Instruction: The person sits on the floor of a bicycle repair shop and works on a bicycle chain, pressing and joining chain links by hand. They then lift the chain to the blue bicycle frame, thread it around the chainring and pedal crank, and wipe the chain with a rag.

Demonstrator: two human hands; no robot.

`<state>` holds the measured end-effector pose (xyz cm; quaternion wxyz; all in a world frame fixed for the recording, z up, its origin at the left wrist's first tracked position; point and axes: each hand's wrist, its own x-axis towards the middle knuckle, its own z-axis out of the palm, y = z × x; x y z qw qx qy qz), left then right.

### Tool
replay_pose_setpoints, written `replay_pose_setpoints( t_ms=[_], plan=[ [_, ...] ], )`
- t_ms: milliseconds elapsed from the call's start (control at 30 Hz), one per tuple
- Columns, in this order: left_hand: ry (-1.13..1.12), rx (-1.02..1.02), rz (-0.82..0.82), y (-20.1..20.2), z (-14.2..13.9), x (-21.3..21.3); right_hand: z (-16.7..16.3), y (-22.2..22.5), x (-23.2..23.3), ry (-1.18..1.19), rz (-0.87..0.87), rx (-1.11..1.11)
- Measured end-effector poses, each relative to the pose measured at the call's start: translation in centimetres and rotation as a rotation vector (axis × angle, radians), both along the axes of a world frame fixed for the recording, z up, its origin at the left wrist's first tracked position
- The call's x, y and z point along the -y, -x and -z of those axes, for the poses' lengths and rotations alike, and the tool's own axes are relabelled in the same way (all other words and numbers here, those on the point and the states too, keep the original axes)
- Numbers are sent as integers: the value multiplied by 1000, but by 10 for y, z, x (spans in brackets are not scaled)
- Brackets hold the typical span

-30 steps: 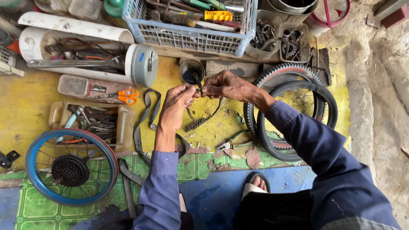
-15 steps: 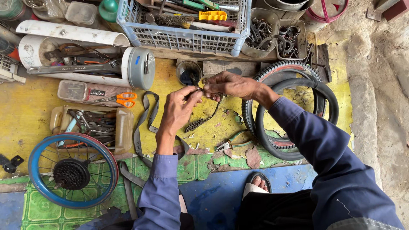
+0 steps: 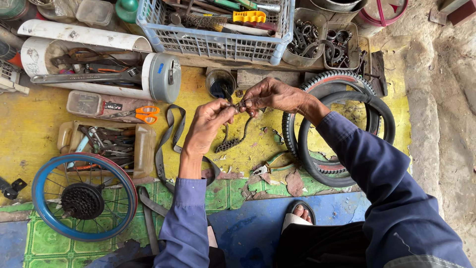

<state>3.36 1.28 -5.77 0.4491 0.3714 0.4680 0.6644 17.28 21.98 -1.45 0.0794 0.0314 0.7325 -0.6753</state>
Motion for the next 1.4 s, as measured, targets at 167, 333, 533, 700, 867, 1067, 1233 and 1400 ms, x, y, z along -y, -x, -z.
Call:
replay_pose_setpoints(
  t_ms=[167,333,533,700,867,1067,1233,1400],
  plan=[
    [105,-34,-42,0,0,1,-4,5,8,-254,37,149],
    [195,-140,-10,5,-4,5,-10,5,13,-46,35,26],
    [147,56,-21,5,-22,6,-14,11,17,-160,25,-44],
    [110,84,-197,-5,-48,7,-30,6,18,-106,-41,-45],
    [74,69,-283,2,-83,21,-74,-8,13,43,-111,-107],
    [214,-158,-84,-4,-94,20,-96,-8,17,-144,11,-70],
    [89,78,-172,-1,-67,14,-78,-3,17,-253,9,87],
    [24,297,-151,6,-42,18,-62,-5,8,-267,-88,71]
  ],
)
